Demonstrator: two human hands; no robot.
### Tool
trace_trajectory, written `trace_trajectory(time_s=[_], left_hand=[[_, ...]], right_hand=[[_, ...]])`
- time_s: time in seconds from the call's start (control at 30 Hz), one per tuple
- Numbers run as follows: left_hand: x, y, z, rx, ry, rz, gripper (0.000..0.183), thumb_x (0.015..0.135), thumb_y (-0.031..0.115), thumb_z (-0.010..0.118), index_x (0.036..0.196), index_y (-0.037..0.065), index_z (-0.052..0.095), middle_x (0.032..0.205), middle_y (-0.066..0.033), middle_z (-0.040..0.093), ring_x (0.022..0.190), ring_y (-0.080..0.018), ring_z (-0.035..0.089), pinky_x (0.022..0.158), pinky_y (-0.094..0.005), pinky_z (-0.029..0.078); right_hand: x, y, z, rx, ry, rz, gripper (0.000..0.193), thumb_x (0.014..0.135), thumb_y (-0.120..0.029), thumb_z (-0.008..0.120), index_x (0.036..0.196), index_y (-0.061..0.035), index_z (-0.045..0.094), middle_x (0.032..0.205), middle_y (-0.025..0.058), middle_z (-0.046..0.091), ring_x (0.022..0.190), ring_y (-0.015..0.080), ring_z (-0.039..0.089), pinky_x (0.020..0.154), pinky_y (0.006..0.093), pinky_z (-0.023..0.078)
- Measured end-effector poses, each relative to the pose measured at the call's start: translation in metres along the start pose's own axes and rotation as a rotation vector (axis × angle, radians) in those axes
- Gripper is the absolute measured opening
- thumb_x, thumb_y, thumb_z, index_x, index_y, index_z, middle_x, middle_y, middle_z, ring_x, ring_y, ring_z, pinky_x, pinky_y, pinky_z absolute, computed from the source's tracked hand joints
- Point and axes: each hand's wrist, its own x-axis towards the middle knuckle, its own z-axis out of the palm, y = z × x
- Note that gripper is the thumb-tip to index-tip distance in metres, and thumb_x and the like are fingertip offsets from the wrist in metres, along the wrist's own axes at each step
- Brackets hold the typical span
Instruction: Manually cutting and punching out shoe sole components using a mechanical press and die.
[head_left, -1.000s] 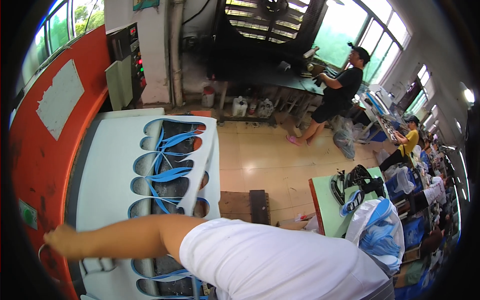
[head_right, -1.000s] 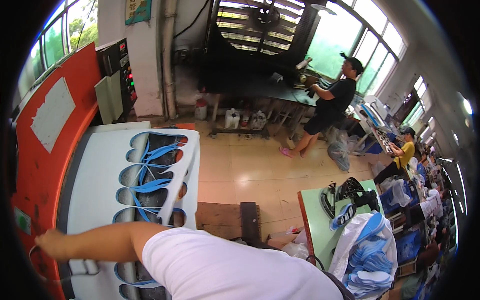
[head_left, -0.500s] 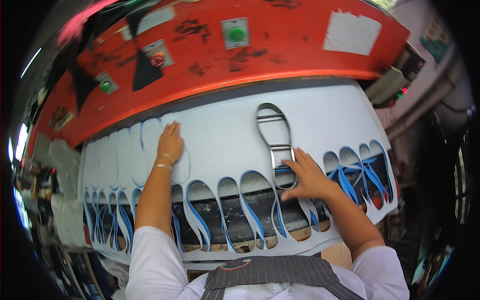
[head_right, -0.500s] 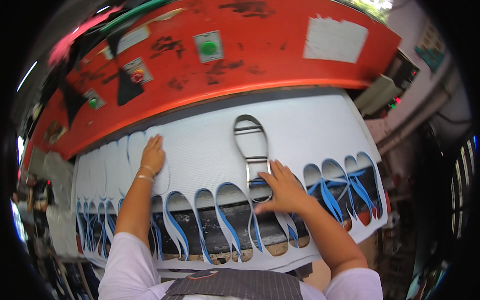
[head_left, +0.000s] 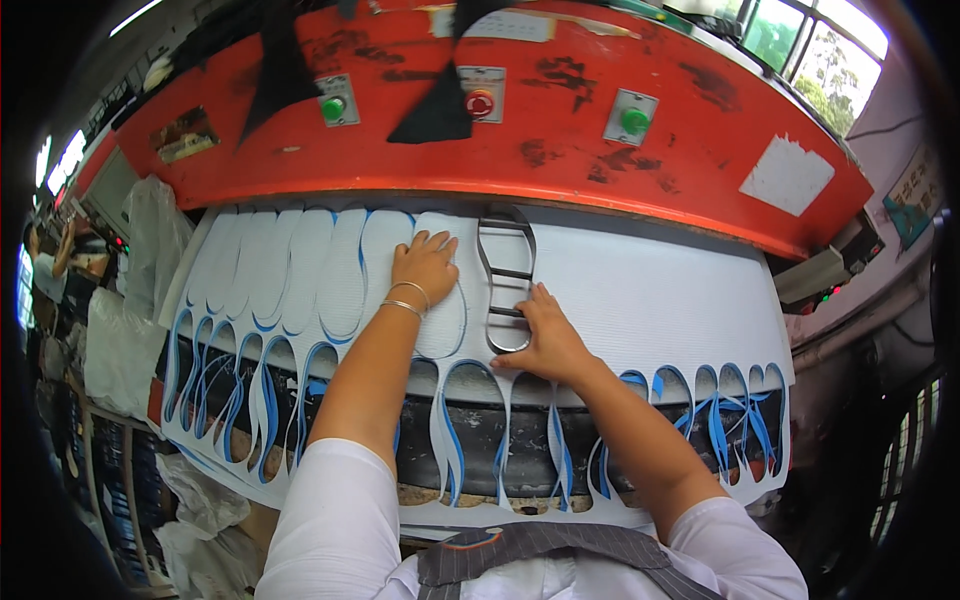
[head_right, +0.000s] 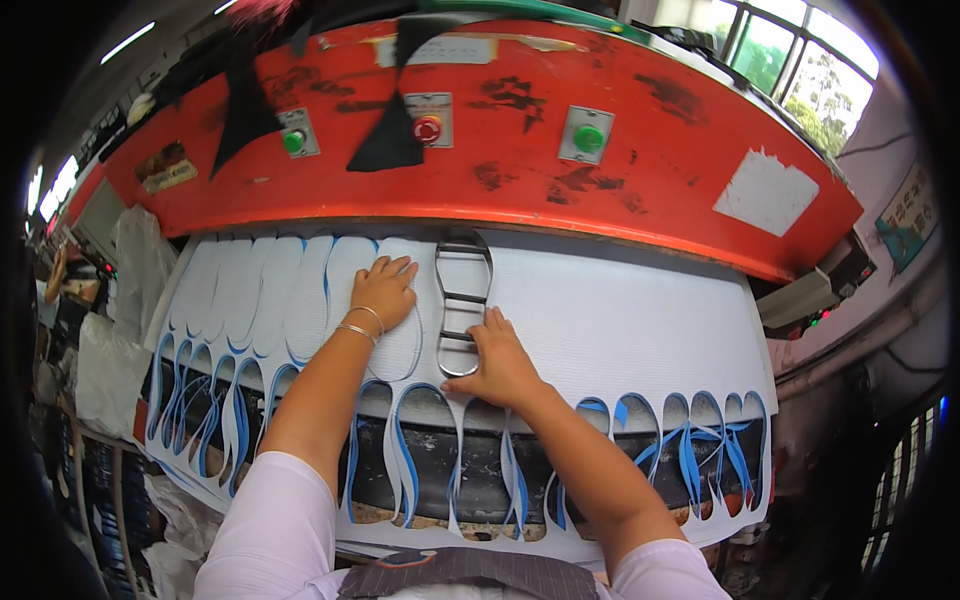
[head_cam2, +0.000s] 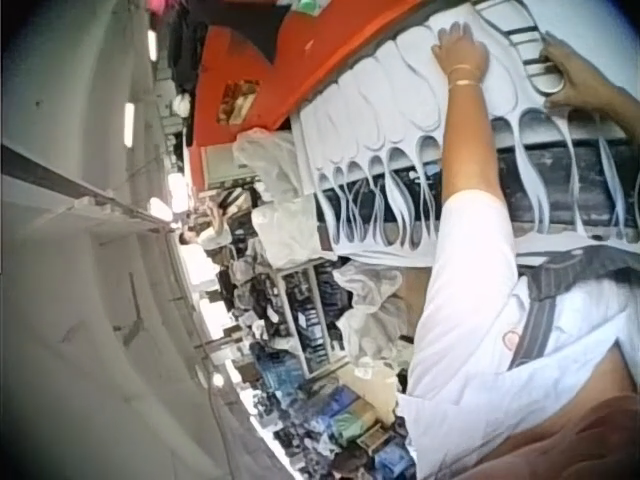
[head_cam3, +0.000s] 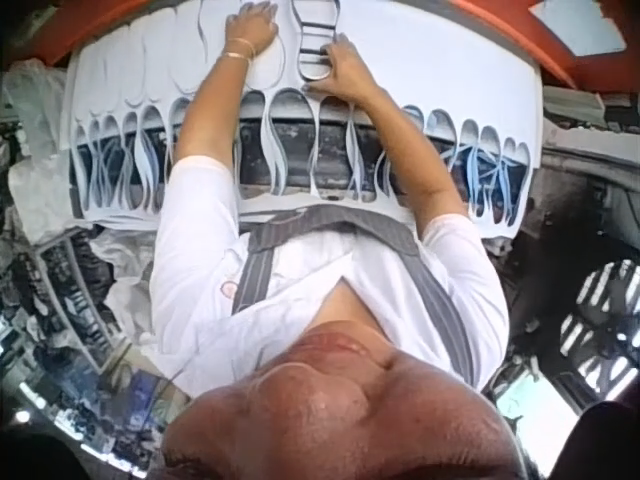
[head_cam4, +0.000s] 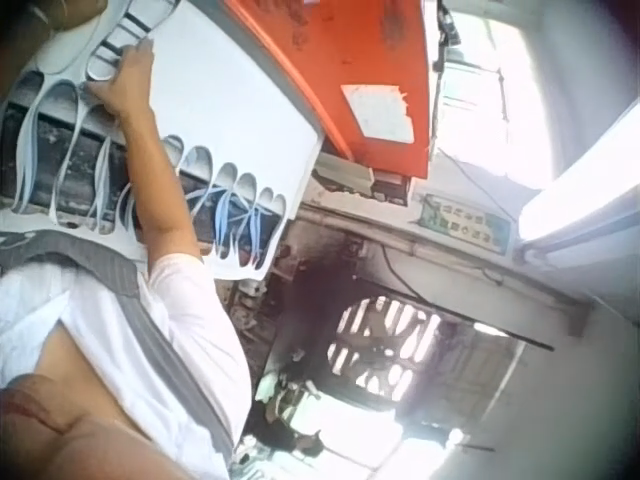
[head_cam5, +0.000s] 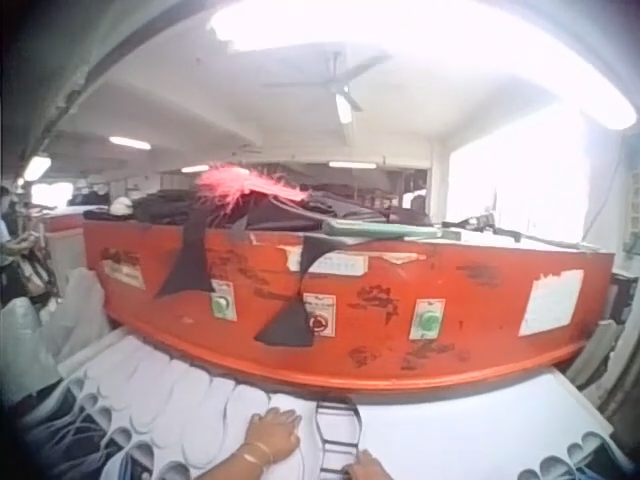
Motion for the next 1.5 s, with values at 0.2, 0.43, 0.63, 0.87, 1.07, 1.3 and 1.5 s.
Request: trace_trajectory(time_s=[0.2,0.43,0.63,0.87,1.07,1.3,1.5], left_hand=[[-0.001,-0.013,0.017,-0.136,0.074,-0.016,0.052,0.087,0.025,0.045,0.138,0.018,0.048,0.149,-0.0006,0.037,0.14,-0.0229,0.025,0.106,-0.0448,0.024],[0.007,-0.024,0.024,-0.18,0.052,0.0,0.051,0.088,0.026,0.044,0.139,0.019,0.048,0.149,0.0002,0.037,0.141,-0.0221,0.022,0.108,-0.0437,0.02],[0.024,-0.027,0.022,-0.181,0.124,0.014,0.051,0.086,0.024,0.044,0.137,0.018,0.048,0.149,-0.0018,0.038,0.14,-0.0238,0.023,0.107,-0.0447,0.021],[0.0,-0.019,0.015,-0.176,0.048,0.007,0.049,0.087,0.024,0.043,0.136,0.016,0.05,0.144,-0.006,0.042,0.137,-0.026,0.029,0.106,-0.0454,0.022],[-0.023,-0.021,0.011,-0.168,0.08,0.061,0.04,0.093,0.034,0.048,0.123,0.011,0.06,0.12,-0.0145,0.062,0.116,-0.033,0.054,0.105,-0.0521,0.032],[-0.041,-0.069,-0.138,-0.73,1.018,-0.164,0.022,0.094,0.017,0.056,0.079,0.002,0.064,0.073,-0.0097,0.062,0.071,-0.025,0.059,0.066,-0.0369,0.046],[-0.013,-0.112,-0.205,-0.391,0.968,-0.127,0.029,0.093,0.016,0.055,0.069,0.002,0.051,0.064,-0.0138,0.048,0.059,-0.0295,0.048,0.057,-0.0422,0.038]], right_hand=[[0.021,-0.012,0.027,-0.101,-0.022,-0.034,0.088,0.054,-0.048,0.086,0.117,0.0049,0.054,0.139,0.0396,0.032,0.137,0.0489,0.024,0.114,0.0508,0.019],[0.022,-0.014,0.041,-0.093,0.079,-0.026,0.079,0.055,-0.043,0.086,0.112,0.0037,0.056,0.134,0.0389,0.038,0.134,0.0487,0.029,0.113,0.0498,0.022],[0.036,-0.011,0.033,-0.115,0.099,-0.033,0.079,0.056,-0.042,0.085,0.113,0.003,0.055,0.135,0.0397,0.037,0.134,0.0491,0.029,0.113,0.0495,0.022],[0.015,-0.009,0.044,-0.103,0.074,-0.034,0.08,0.056,-0.042,0.085,0.115,0.0023,0.054,0.138,0.0404,0.032,0.134,0.0498,0.029,0.113,0.0489,0.022],[0.015,-0.007,-0.013,0.028,0.171,-0.081,0.099,0.06,-0.051,0.083,0.136,-0.0017,0.042,0.147,0.0291,0.029,0.139,0.0427,0.025,0.113,0.0481,0.023],[0.073,-0.034,-0.185,-0.211,1.256,-0.251,0.058,0.088,-0.027,0.065,0.136,-0.002,0.043,0.145,0.0214,0.035,0.138,0.0363,0.026,0.113,0.0468,0.02],[0.121,-0.023,-0.212,-0.535,1.435,-0.257,0.059,0.09,-0.031,0.064,0.137,-0.0037,0.041,0.148,0.0201,0.028,0.138,0.0385,0.022,0.111,0.0547,0.015]])
